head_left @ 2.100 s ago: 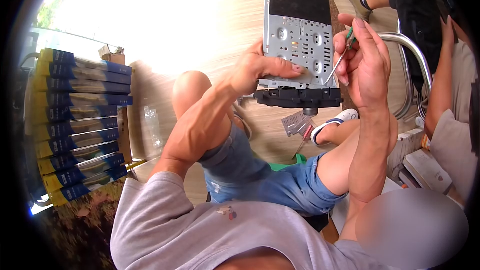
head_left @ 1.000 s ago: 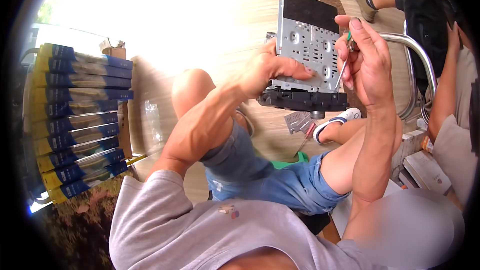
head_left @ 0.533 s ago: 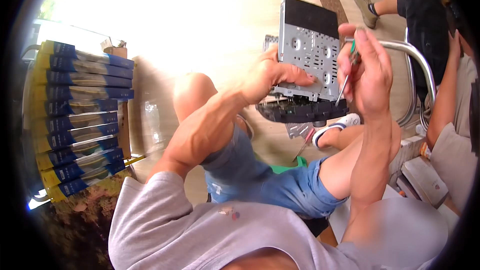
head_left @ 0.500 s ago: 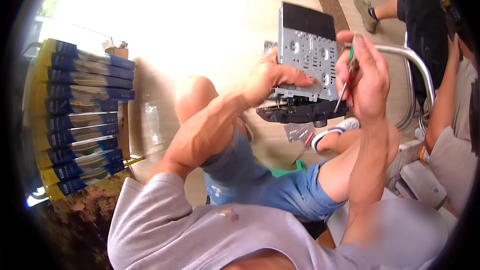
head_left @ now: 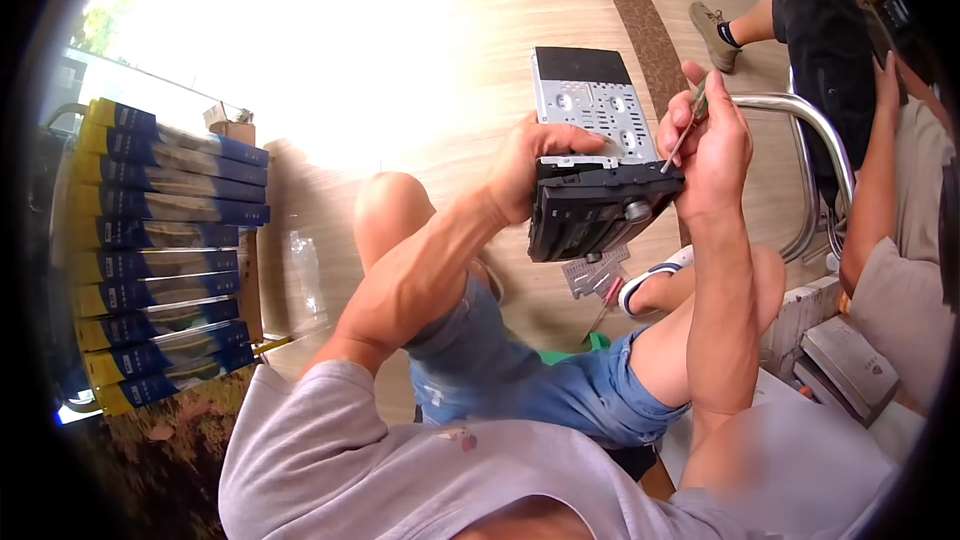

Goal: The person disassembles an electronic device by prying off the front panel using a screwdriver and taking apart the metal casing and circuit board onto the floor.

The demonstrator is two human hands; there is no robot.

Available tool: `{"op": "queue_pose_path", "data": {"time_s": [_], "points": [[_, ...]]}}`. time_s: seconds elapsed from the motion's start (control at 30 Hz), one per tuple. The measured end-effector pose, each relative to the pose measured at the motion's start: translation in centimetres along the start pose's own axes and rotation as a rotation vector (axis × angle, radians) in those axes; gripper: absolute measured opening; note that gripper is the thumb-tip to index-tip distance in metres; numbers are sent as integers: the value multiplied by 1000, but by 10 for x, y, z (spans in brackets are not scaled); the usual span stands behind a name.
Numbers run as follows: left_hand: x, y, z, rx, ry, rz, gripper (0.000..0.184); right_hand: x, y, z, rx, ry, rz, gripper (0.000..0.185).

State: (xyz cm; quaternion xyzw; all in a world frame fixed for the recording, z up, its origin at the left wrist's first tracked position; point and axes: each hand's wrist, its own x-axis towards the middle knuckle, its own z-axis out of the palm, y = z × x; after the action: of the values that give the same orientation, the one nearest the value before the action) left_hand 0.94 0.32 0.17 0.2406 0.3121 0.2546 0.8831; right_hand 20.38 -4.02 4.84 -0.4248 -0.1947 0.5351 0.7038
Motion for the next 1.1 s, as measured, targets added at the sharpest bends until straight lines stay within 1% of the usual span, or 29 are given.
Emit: {"op": "queue_pose_path", "data": {"time_s": [0.07, 0.13, 0.2, 0.27, 0.3, 0.37, 0.43, 0.5, 0.53, 0.6, 0.63, 0.7, 0.73, 0.77, 0.8, 0.87, 0.93, 0.97, 1.0, 1.03, 1.1], "points": [[-1, 3, 3, 33, 9, 3, 44, 4, -5, -3, 103, 14, 38, 32], [2, 3, 2, -19, -5, 23, 43, 8, -13, -12, 181, 0, 27, 28], [3, 5, 4, -39, 6, 75, 39, 2, -24, -11, 99, 121, -39, 25], [-1, 10, 9, -24, 41, 152, 35, 0, -33, -27, -5, 8, -101, 27], [-5, 14, 10, -43, 49, 198, 25, -1, -34, -33, -55, -48, -135, 28], [-8, 17, 16, -22, 102, 311, 21, -7, -22, -25, -567, 43, -313, 34], [-9, 18, 23, -28, 147, 416, 19, -20, -6, -16, -802, -42, -438, 69], [-13, 21, 22, 12, 154, 447, 28, -31, 4, -7, -1213, -95, -580, 106], [-14, 22, 22, 28, 160, 460, 33, -34, 8, -4, -1226, -123, -570, 114], [-15, 23, 23, 32, 207, 474, 33, -36, 17, 1, -1252, -181, -549, 131], [-13, 22, 24, 12, 225, 481, 32, -36, 20, 3, -1313, -209, -559, 135], [-9, 20, 19, 12, 238, 496, 32, -36, 31, 7, -1299, -288, -552, 135], [-9, 19, 18, 32, 296, 470, 32, -37, 35, 11, -1292, -332, -558, 135], [-9, 17, 19, 74, 348, 491, 24, -41, 35, 17, -1318, -342, -456, 138], [-7, 18, 20, 122, 391, 536, 18, -38, 41, 14, -1347, -349, -548, 140], [-1, 18, 19, 24, 387, 517, 19, -30, 47, 10, -1311, -355, -512, 142], [6, 16, 10, 55, 399, 525, 20, -30, 51, 15, -1307, -340, -400, 146], [8, 15, 5, 109, 375, 543, 24, -28, 54, 15, -1303, -343, -401, 148], [6, 19, 7, 158, 355, 551, 30, -28, 55, 16, -1302, -337, -451, 148], [2, 21, 13, 160, 432, 517, 28, -26, 56, 16, -1272, -344, -473, 146], [4, 18, 12, 159, 421, 545, 26, -21, 57, 12, -1242, -365, -490, 142]]}}
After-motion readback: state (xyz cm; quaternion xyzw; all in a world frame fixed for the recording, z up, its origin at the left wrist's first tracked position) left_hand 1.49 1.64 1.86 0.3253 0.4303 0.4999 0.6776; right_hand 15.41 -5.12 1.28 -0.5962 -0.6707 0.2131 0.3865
